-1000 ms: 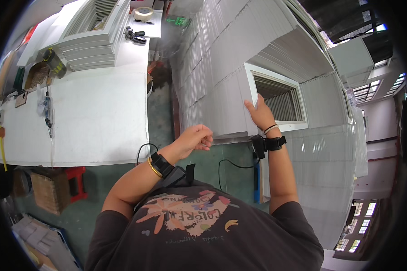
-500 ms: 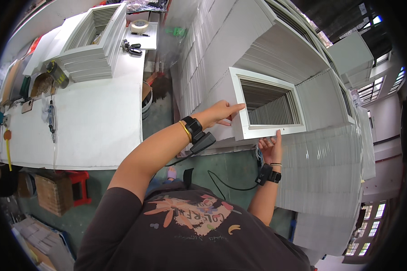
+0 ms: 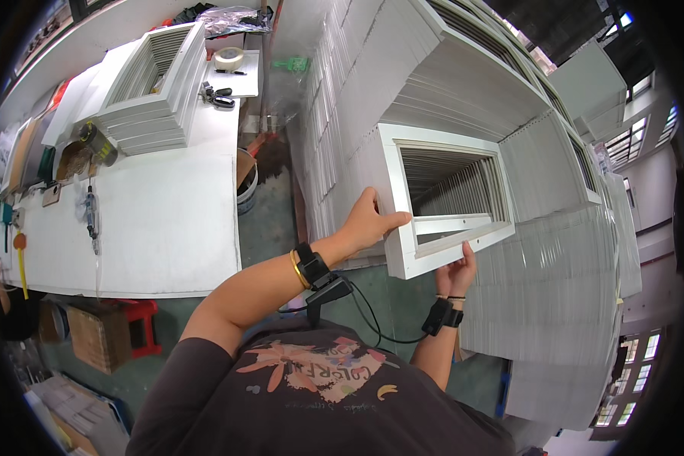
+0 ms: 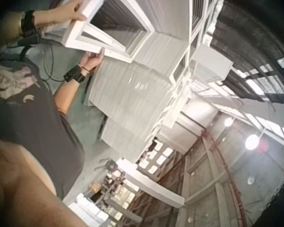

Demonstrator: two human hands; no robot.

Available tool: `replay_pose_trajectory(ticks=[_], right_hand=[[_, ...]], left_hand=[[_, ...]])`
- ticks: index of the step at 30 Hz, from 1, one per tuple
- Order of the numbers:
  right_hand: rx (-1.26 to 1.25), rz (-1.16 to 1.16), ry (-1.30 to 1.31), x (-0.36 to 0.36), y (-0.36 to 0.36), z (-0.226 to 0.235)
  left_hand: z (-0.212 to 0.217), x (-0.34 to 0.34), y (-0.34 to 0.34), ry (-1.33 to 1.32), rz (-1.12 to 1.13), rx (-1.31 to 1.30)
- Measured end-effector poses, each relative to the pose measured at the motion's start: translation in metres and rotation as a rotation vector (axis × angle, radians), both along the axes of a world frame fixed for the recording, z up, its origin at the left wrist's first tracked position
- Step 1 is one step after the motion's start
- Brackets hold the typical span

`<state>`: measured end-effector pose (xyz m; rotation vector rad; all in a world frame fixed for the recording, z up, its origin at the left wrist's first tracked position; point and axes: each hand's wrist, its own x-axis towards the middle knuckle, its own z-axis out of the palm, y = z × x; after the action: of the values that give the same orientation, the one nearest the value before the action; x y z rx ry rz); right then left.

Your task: Assembling and inspecting white vent or grille frames at a workbench.

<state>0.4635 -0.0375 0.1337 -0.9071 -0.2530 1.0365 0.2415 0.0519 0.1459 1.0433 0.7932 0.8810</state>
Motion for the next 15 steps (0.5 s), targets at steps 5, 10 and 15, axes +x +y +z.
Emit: replay_pose_trajectory(ticks=[5,10,15], right_hand=[[0.200,0.055,-0.019,-0.030,-0.031,0.004],[0.298,0.063,-0.322,-0.062,-0.032,0.042],[0.375,0.116,-0.489,-0.123,-0.007,0.086]], left_hand=[[-0.002,-0.046,-0.017,-0.096,-0.086,0.186],[0.012,-0.093,-0.031,-0.369,-0.108,0.141],[0.029,-0.157,-0.047,-0.428,-0.045,0.133]])
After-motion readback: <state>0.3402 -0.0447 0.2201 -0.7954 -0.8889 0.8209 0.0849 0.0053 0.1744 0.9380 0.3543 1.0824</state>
